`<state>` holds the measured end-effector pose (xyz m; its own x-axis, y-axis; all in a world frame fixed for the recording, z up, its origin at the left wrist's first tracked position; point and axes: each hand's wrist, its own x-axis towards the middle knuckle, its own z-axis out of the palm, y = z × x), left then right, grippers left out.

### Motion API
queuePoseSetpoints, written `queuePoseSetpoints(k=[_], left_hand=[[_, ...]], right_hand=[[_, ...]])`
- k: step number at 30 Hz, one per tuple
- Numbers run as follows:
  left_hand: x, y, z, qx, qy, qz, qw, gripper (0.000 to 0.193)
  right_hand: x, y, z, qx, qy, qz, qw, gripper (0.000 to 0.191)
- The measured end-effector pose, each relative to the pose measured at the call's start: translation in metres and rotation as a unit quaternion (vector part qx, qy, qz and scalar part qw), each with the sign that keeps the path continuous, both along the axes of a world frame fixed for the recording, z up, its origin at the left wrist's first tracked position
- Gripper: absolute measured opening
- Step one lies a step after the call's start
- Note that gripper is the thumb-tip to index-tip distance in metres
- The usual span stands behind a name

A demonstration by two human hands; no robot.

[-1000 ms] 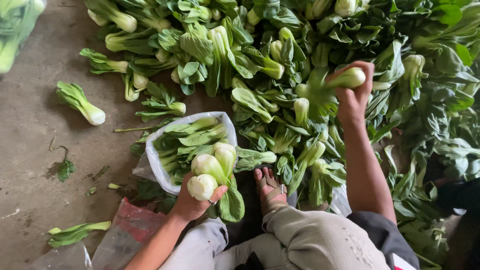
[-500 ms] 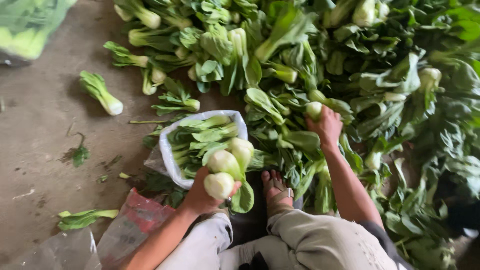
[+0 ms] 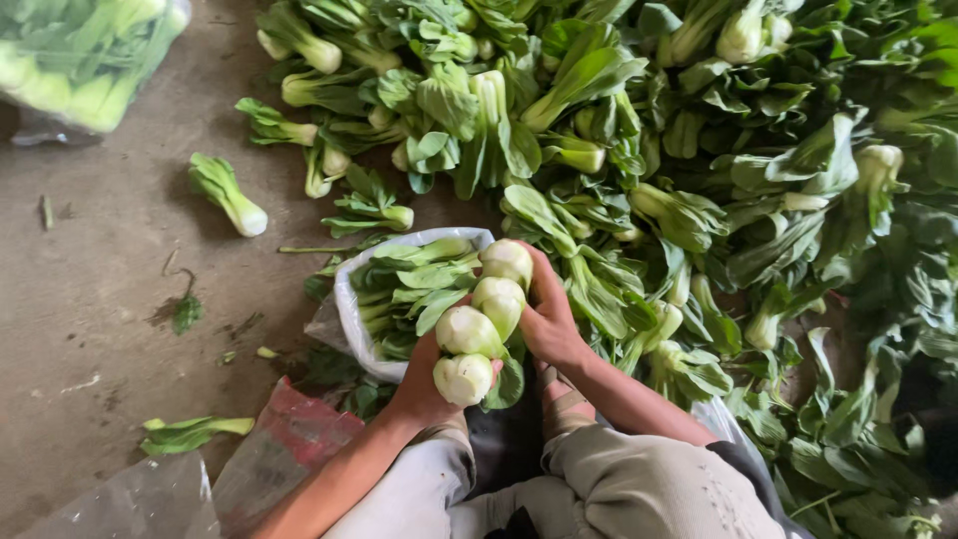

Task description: The person sits on the floor among large piles of leafy green vegetables and packs them one at a time into a plastic-lined basket, arranging the heads to fill the basket. Other people nearby pack vegetables into similar baskets.

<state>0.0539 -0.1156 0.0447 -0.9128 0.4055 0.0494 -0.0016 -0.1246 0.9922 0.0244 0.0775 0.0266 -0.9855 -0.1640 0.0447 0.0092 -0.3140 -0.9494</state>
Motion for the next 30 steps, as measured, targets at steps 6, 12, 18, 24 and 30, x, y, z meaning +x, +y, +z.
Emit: queuePoseSetpoints(k=[6, 12, 18, 24, 30], left_hand=[[0.000, 0.000, -0.001, 0.013, -0.014, 0.003, 1.000, 0.083], [0.001, 0.007, 0.005, 0.045, -0.006, -0.009, 0.999, 0.087], [-0.002, 0.004, 0.011, 0.056, -0.008, -0.017, 0.998, 0.097], [0.005, 0.002, -0.019, 0.016, -0.013, 0.027, 0.999, 0.083], [0.009, 0.000, -0.009, -0.062, 0.022, 0.023, 0.998, 0.066]], right_hand=[[0.010, -0.009, -0.010, -0.104, -0.033, -0.019, 0.994, 0.056], [0.017, -0.005, -0.028, -0.115, -0.033, -0.004, 0.993, 0.050], [0.012, 0.000, -0.021, -0.075, -0.037, 0.061, 0.995, 0.060], [0.011, 0.012, 0.004, 0.050, 0.042, 0.196, 0.978, 0.120], [0.010, 0.000, -0.003, 0.022, 0.043, 0.168, 0.985, 0.174]])
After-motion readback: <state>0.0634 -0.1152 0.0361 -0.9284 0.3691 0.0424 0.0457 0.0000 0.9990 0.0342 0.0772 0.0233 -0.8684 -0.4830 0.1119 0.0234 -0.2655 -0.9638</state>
